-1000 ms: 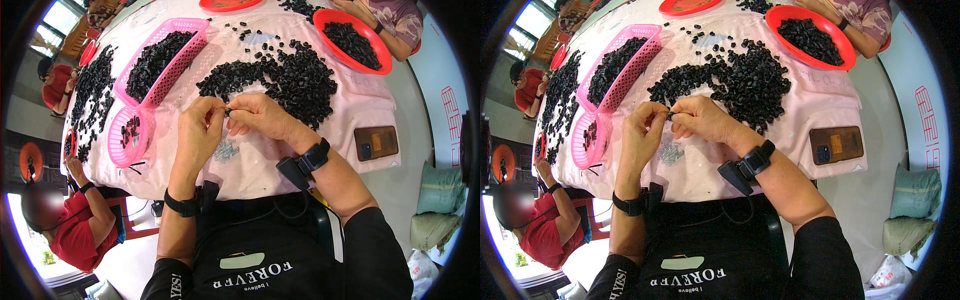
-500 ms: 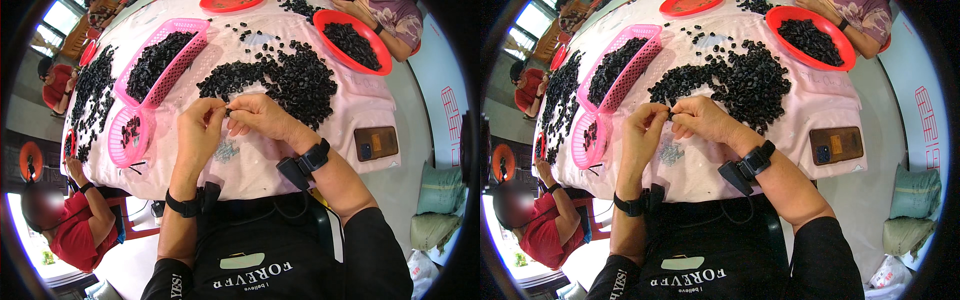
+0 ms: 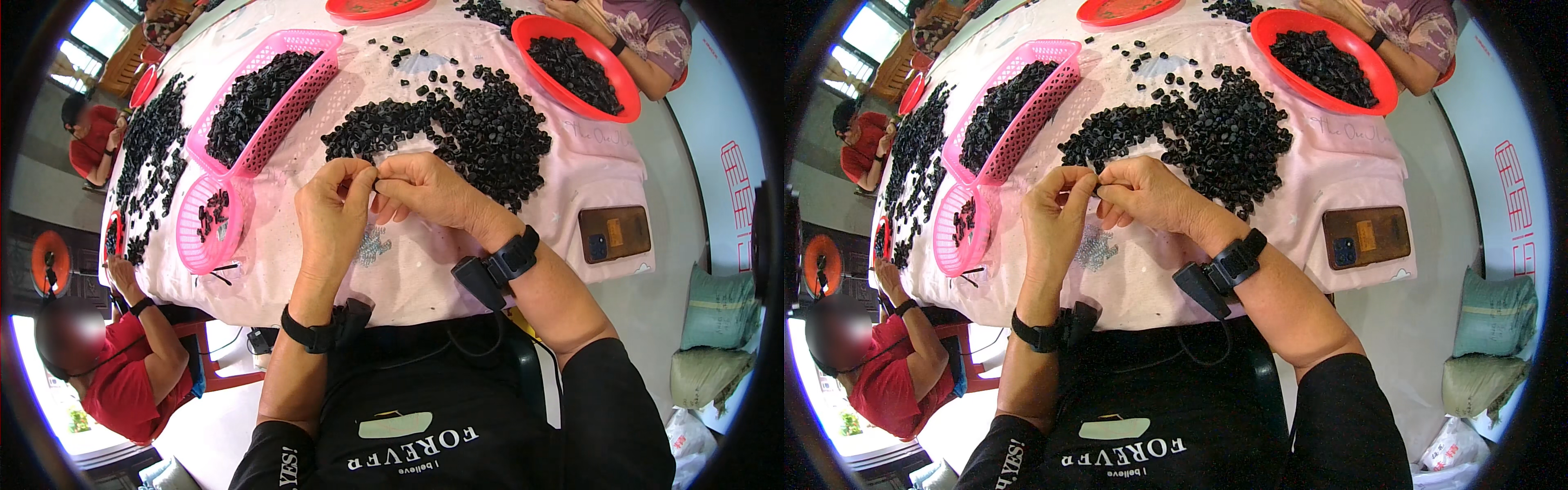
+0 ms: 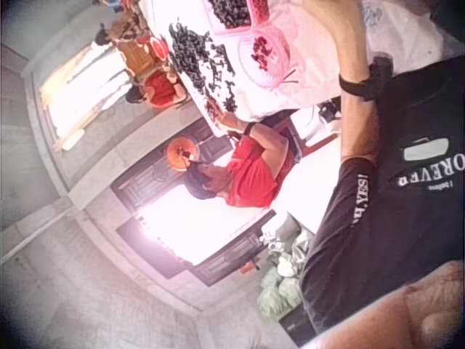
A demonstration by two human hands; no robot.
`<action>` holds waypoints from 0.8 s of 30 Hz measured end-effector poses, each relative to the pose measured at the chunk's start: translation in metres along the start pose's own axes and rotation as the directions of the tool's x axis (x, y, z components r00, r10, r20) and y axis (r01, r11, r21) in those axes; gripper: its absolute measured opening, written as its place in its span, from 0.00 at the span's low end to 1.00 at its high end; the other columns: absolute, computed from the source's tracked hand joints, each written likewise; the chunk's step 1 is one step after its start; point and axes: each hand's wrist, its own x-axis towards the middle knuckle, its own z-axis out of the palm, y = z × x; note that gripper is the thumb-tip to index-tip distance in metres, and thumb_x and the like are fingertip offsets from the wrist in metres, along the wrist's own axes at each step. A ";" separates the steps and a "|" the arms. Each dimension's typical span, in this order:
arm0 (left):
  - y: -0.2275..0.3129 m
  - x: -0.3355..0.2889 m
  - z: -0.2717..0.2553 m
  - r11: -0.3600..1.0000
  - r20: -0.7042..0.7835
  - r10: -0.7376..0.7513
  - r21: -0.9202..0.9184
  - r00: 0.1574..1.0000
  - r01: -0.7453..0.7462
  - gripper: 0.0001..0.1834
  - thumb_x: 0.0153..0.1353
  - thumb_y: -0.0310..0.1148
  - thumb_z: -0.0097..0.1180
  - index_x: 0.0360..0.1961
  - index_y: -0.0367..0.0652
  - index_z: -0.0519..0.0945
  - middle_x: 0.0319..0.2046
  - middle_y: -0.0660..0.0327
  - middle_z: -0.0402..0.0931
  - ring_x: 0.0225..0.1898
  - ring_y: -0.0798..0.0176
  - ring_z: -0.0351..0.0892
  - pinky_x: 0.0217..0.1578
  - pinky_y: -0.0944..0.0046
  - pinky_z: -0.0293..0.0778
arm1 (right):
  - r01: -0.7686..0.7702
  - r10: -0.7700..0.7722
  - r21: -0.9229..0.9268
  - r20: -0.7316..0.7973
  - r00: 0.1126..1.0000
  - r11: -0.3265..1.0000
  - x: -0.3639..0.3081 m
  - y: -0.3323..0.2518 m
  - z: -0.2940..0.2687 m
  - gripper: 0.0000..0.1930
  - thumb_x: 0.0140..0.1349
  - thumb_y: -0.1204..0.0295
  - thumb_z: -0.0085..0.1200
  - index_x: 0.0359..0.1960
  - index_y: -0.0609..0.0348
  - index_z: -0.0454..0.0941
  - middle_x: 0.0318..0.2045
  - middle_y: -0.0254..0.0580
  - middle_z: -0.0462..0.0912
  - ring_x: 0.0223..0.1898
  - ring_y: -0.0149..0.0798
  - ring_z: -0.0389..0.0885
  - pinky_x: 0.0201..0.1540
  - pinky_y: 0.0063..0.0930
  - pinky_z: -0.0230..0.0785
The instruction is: Sorting small black plastic shoe components on a table.
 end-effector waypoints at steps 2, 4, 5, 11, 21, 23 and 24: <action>-0.001 0.000 0.000 0.999 -0.012 0.024 0.032 1.000 -0.023 0.06 0.64 0.25 0.61 0.39 0.33 0.85 0.32 0.61 0.85 0.33 0.73 0.81 0.37 0.71 0.77 | 0.001 -0.001 0.014 -0.009 1.000 1.000 -0.001 -0.001 0.000 0.10 0.74 0.69 0.49 0.41 0.65 0.79 0.33 0.43 0.87 0.35 0.35 0.90 0.35 0.22 0.81; -0.006 0.000 -0.001 0.999 -0.005 0.039 0.024 0.999 -0.039 0.06 0.64 0.24 0.61 0.40 0.33 0.85 0.34 0.61 0.85 0.34 0.73 0.81 0.37 0.71 0.77 | 0.003 -0.003 0.028 -0.017 1.000 1.000 -0.001 -0.001 0.000 0.11 0.74 0.69 0.48 0.42 0.65 0.79 0.33 0.43 0.87 0.34 0.35 0.90 0.35 0.22 0.81; -0.008 0.000 -0.001 0.998 0.001 0.054 0.017 0.999 -0.054 0.06 0.64 0.24 0.60 0.40 0.33 0.85 0.35 0.61 0.85 0.35 0.72 0.81 0.38 0.70 0.77 | 0.003 -0.002 0.033 -0.017 1.000 0.999 -0.001 0.000 -0.001 0.11 0.74 0.69 0.48 0.42 0.65 0.79 0.33 0.43 0.87 0.34 0.35 0.90 0.35 0.22 0.81; -0.009 -0.001 0.000 0.995 0.015 0.097 -0.010 0.995 -0.097 0.06 0.64 0.22 0.60 0.41 0.35 0.85 0.37 0.64 0.82 0.38 0.72 0.80 0.38 0.71 0.75 | 0.003 -0.002 0.044 -0.031 1.000 0.999 -0.001 0.000 0.000 0.12 0.74 0.68 0.48 0.41 0.64 0.79 0.32 0.43 0.87 0.32 0.34 0.90 0.33 0.21 0.80; -0.005 0.000 -0.005 0.975 0.088 0.218 0.027 0.972 -0.221 0.13 0.61 0.23 0.61 0.48 0.35 0.83 0.40 0.59 0.82 0.40 0.67 0.81 0.40 0.68 0.75 | 0.005 0.000 0.054 -0.082 0.997 0.999 -0.004 -0.009 -0.001 0.12 0.72 0.66 0.52 0.38 0.62 0.82 0.30 0.38 0.87 0.30 0.28 0.88 0.29 0.18 0.78; -0.001 -0.001 -0.004 0.926 0.131 0.349 0.103 0.928 -0.363 0.18 0.56 0.25 0.65 0.49 0.36 0.81 0.42 0.50 0.81 0.43 0.51 0.81 0.43 0.57 0.76 | 0.033 -0.029 0.035 -0.090 0.996 0.999 -0.001 -0.003 -0.003 0.12 0.72 0.66 0.52 0.38 0.62 0.82 0.29 0.36 0.86 0.29 0.26 0.86 0.29 0.18 0.78; 0.000 -0.003 -0.002 0.926 0.130 0.350 0.103 0.928 -0.364 0.18 0.56 0.25 0.65 0.49 0.36 0.81 0.42 0.50 0.81 0.43 0.51 0.81 0.43 0.57 0.76 | 0.060 -0.058 0.017 -0.098 0.993 0.998 0.000 -0.002 -0.004 0.12 0.72 0.66 0.52 0.37 0.62 0.82 0.29 0.34 0.86 0.29 0.25 0.85 0.29 0.18 0.78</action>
